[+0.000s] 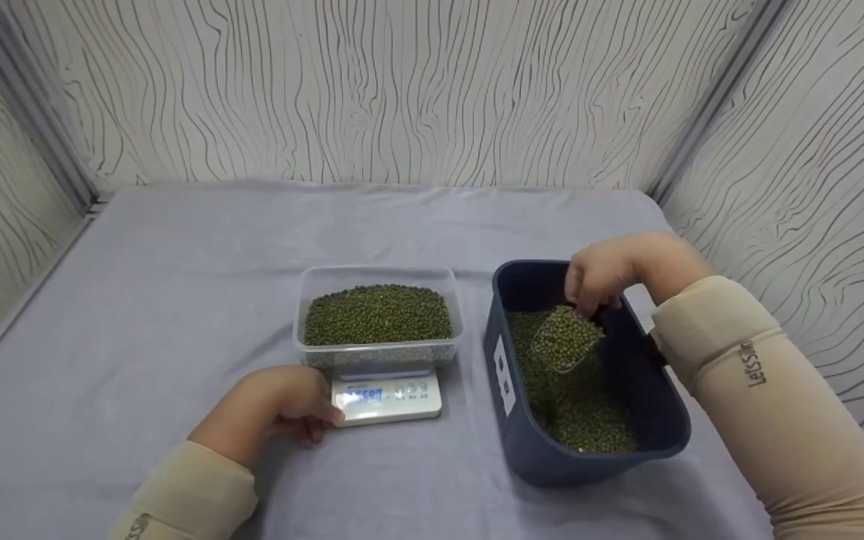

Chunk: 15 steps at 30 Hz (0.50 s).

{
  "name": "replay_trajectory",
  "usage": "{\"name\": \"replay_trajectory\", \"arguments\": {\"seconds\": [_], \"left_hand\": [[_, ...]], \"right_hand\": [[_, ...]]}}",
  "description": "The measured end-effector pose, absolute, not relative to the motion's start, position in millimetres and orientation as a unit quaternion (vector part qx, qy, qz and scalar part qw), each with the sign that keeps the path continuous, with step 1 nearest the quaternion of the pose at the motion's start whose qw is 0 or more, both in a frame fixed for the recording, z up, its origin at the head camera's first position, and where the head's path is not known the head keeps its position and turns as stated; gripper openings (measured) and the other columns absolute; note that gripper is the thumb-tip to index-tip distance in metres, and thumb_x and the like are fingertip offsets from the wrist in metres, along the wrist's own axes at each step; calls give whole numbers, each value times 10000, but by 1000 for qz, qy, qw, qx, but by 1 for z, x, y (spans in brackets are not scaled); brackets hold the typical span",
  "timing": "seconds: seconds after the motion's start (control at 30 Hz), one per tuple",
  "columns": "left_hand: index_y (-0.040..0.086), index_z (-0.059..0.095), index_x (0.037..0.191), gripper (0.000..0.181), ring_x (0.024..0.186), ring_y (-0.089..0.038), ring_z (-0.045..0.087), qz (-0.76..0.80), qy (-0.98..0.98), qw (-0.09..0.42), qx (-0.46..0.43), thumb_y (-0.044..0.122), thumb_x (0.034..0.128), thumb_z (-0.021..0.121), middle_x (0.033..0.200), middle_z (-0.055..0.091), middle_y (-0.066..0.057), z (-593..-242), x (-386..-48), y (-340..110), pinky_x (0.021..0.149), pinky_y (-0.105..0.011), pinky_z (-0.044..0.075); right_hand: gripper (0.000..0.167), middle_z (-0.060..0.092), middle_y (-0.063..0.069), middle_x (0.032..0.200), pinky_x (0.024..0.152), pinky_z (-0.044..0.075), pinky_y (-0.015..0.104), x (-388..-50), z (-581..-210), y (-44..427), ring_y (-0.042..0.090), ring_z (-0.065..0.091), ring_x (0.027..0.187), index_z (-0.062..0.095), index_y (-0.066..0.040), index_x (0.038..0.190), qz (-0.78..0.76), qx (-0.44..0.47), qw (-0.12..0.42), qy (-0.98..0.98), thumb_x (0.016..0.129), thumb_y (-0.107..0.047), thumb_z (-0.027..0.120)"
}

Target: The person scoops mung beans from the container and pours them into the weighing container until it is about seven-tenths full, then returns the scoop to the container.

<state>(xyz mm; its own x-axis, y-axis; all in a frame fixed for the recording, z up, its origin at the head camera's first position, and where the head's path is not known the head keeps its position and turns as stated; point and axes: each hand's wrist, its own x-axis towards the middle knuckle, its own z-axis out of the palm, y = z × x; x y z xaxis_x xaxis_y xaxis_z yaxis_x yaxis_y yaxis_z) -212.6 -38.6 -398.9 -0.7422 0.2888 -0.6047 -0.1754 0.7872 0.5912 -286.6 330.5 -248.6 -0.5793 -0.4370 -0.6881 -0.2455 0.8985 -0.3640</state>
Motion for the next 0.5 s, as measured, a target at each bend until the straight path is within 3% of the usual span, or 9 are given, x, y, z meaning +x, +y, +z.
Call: {"name": "replay_trajectory", "arguments": {"seconds": [0.23,0.5], "left_hand": [[19,613,751,184,505,-119,583,333,872,358,30,179,818,677,584,608,-39,-398,-211,-38,560,-268,506],[23,614,747,190,509,-124,595,314,880,355,39,190,812,680,582,617,-43,-398,-213,-38,556,-254,484]], "right_hand": [[319,304,-53,490,478,289,242,-292,-243,345,89,267,449,334,-122,533,-183,-152,426,873,745,64,484],[365,261,-41,490,484,335,255,-297,-243,364,94,260,431,271,-138,553,-215,-99,421,876,813,35,458]]}}
